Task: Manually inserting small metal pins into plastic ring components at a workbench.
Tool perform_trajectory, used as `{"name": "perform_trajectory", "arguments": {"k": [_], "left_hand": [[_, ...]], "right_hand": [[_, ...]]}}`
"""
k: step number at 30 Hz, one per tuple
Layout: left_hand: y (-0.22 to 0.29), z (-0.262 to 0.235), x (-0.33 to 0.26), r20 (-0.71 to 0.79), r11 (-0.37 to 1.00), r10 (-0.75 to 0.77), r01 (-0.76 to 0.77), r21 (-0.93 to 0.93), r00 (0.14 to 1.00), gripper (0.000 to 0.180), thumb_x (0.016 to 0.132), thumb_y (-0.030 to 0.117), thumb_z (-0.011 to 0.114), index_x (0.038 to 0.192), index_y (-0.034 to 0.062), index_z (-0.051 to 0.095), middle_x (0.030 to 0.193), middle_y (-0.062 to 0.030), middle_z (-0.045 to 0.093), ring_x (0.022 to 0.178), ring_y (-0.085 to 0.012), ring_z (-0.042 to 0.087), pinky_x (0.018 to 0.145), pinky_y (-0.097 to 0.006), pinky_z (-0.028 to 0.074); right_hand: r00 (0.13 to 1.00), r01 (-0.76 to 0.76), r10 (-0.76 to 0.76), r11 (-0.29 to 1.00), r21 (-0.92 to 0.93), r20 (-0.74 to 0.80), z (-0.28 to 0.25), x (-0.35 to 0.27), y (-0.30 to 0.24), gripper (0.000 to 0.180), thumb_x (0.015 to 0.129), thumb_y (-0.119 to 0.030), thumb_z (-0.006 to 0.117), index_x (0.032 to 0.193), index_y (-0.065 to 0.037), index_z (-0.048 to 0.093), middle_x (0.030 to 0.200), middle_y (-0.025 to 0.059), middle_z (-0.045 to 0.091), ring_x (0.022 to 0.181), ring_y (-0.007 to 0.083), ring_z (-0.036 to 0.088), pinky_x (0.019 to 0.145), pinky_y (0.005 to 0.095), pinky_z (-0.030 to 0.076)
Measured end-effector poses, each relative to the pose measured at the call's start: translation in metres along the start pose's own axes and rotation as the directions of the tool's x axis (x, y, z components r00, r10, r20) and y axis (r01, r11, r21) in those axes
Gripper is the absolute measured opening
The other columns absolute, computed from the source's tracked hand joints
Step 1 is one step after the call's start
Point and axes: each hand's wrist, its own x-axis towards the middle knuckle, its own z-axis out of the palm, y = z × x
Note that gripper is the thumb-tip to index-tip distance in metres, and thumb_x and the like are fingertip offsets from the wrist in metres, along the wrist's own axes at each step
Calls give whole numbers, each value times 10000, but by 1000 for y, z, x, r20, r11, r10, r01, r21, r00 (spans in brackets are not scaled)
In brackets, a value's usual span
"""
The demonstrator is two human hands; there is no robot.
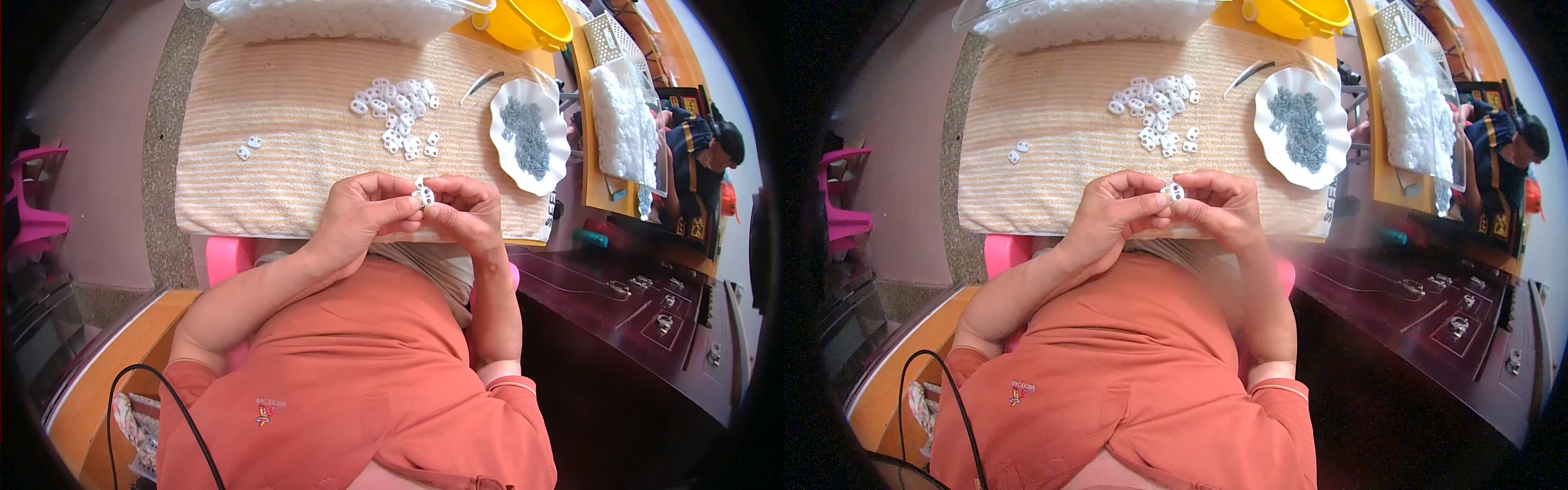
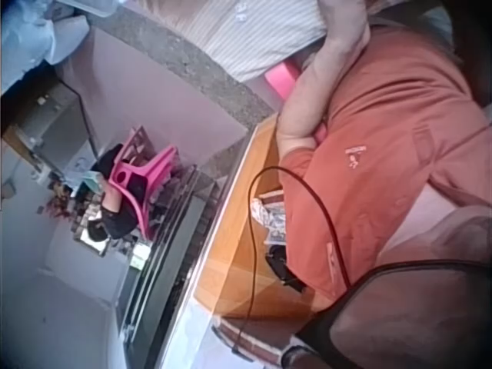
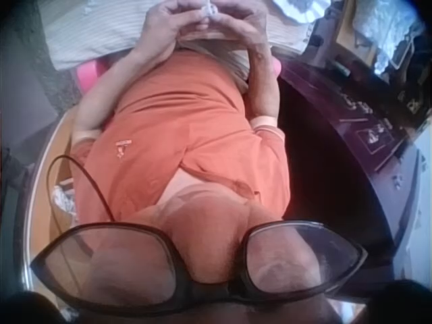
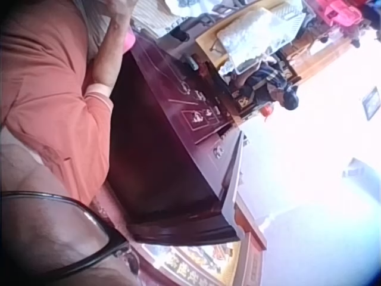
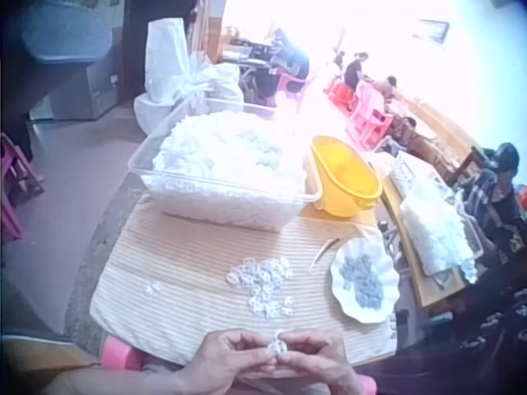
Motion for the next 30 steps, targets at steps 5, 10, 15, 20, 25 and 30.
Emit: {"name": "perform_trajectory", "arguments": {"k": [5,10,15,20,25,30], "left_hand": [[0,0,0,-6,1000,-17,17,-2,1000,138,869,36,653,1001,9,623,886,-82,674,777,-125,651,716,-254,565],[-2,1,0,5,1000,-21,21,-23,1000,141,871,37,656,1006,11,625,893,-80,678,775,-126,656,715,-247,571],[-4,-2,2,53,999,-34,35,-33,998,155,866,56,678,1007,10,632,915,-60,672,772,-111,647,715,-243,573],[-1,-2,5,121,997,-52,59,-53,991,120,867,70,684,954,30,612,916,-45,656,803,-108,642,741,-244,570],[-2,-5,6,192,997,-36,48,-55,981,99,869,69,682,912,48,594,927,-38,641,820,-107,638,758,-244,566],[-1,-5,5,255,998,-28,41,-45,967,73,877,63,668,895,36,602,892,-50,651,815,-115,639,762,-252,565]], "right_hand": [[1000,-23,23,999,41,5,-1,0,0,307,815,91,668,1117,71,615,993,147,684,892,184,675,783,285,564],[1000,8,-9,999,47,23,-2,0,0,299,821,89,661,1116,70,617,1001,148,683,893,183,674,786,282,562],[999,35,-37,998,47,35,-1,-1,0,296,823,87,658,1116,74,615,1009,139,675,903,182,671,791,281,561],[998,46,-49,997,60,41,1,-1,0,297,820,90,659,1114,75,618,1008,122,654,916,168,651,796,274,547],[979,172,-172,985,11,112,0,4,0,293,805,82,679,1095,63,642,940,91,609,861,130,594,741,244,497],[977,165,-168,986,35,132,0,1,-1,288,806,81,679,1092,65,644,937,90,606,848,127,596,733,240,493]]}}
